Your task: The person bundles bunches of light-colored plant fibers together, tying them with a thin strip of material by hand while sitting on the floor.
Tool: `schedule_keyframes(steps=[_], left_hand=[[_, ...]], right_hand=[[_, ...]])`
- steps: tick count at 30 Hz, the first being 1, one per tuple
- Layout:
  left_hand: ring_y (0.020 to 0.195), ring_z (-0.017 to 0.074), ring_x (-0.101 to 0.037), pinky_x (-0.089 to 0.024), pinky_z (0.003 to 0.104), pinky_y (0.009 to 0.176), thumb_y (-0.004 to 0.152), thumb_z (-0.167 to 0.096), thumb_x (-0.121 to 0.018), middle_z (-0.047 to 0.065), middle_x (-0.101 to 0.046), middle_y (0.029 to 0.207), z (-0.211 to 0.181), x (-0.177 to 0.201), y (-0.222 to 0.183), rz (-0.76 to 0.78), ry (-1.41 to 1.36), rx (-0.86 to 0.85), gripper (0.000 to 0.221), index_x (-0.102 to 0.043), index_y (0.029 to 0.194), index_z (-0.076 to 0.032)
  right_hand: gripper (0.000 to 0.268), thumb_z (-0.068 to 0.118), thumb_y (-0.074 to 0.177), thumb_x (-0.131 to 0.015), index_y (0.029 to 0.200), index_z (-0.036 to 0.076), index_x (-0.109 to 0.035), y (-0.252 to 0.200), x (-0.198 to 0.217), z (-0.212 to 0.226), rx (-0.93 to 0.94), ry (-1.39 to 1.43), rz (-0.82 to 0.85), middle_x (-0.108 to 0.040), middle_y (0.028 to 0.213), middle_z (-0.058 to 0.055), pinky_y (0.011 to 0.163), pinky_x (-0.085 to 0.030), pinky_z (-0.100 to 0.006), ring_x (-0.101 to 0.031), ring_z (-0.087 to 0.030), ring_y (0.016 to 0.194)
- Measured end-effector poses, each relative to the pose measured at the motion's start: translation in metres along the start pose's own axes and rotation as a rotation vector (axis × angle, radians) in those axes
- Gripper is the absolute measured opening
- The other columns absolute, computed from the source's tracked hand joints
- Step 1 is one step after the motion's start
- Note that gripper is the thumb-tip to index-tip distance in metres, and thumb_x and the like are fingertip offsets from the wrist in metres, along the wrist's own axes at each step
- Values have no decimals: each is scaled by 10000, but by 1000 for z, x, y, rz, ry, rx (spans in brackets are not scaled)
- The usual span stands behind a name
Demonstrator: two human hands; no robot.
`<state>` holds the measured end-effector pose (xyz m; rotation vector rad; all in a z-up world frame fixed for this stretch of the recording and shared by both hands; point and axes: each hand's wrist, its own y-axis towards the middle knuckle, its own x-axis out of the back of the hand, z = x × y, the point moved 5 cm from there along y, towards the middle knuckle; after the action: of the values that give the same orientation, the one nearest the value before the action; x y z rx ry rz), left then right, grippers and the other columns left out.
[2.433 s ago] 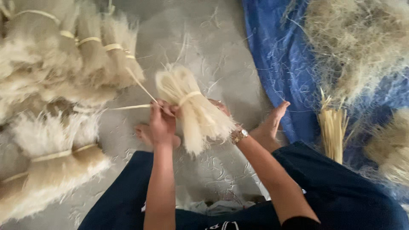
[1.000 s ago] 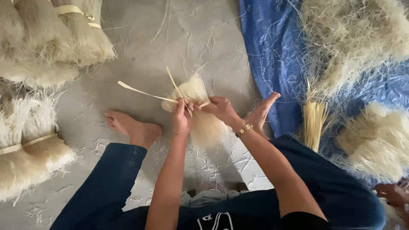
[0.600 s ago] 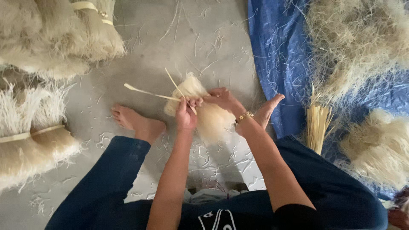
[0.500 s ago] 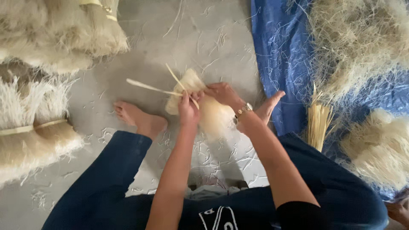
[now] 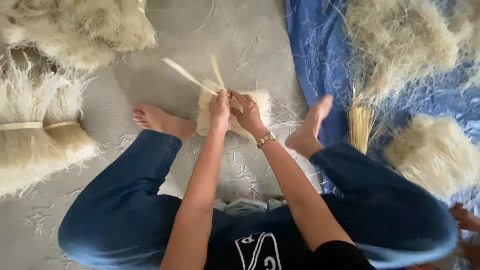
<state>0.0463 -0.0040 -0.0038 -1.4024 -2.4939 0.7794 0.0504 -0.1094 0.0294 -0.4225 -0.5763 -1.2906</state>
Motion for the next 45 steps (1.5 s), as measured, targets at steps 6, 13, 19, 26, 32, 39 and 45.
schedule_keyframes(steps=[6, 13, 19, 26, 32, 39, 45], left_hand=[[943, 445, -643, -463, 562, 850, 961, -378, -443, 237, -672, 850, -25, -7, 6, 180, 606, -288, 413, -605, 788, -40], [735, 244, -606, -489, 405, 676, 965, -317, -523, 109, -611, 775, -15, 1, 17, 157, 377, -33, 302, -601, 836, -55], [965, 428, -646, -467, 525, 822, 956, -301, -527, 294, -655, 965, 2, -1, 19, 189, 304, 41, 399, -663, 957, 73], [1185, 400, -615, -485, 513, 951, 977, -288, -541, 187, -663, 1287, -25, 3, 13, 700, 518, 35, 389, -663, 1235, -25], [1543, 322, -141, -102, 549, 1251, 1046, -213, -383, 113, -208, 1672, -39, -32, 35, 777, 1871, -787, 571, -276, 1571, -16], [1473, 243, -317, -153, 562, 1240, 1031, -331, -437, 52, -456, 1505, 6, 9, 6, 702, 1800, -1065, 487, -415, 1490, -170], [1483, 257, -269, -112, 550, 1252, 1013, -212, -341, 73, -381, 1561, 19, 10, 0, 802, 1769, -977, 496, -404, 1498, -126]], right_hand=[[427, 38, 768, -723, 1186, 110, -671, 16, -6, -1, 50, -37, -27, -704, 1014, -88, 895, -532, -407, -699, -274, 1000], [61, 217, 839, -684, 876, 171, -699, 59, -17, -9, -143, -199, 317, -709, 792, 18, 783, -545, -365, -725, -219, 830], [118, 262, 782, -692, 819, 170, -757, 62, -12, -29, -192, -212, 434, -718, 840, -83, 810, -531, -422, -702, -313, 913], [119, 198, 919, -678, 857, 105, -717, 69, -2, -49, -238, -92, 530, -732, 847, -81, 770, -493, -348, -675, -212, 826], [191, 284, 924, -743, 928, 94, -745, 51, 2, -66, -331, 186, 389, -740, 886, -98, 912, -476, -438, -668, -217, 938], [355, 389, 913, -779, 727, 129, -625, 35, -2, -59, -277, 195, 192, -521, 622, 21, 658, -390, -325, -468, -137, 634], [412, 364, 866, -774, 624, 147, -522, 45, 1, -57, -229, 160, 63, -377, 535, -1, 564, -323, -332, -388, -124, 556]])
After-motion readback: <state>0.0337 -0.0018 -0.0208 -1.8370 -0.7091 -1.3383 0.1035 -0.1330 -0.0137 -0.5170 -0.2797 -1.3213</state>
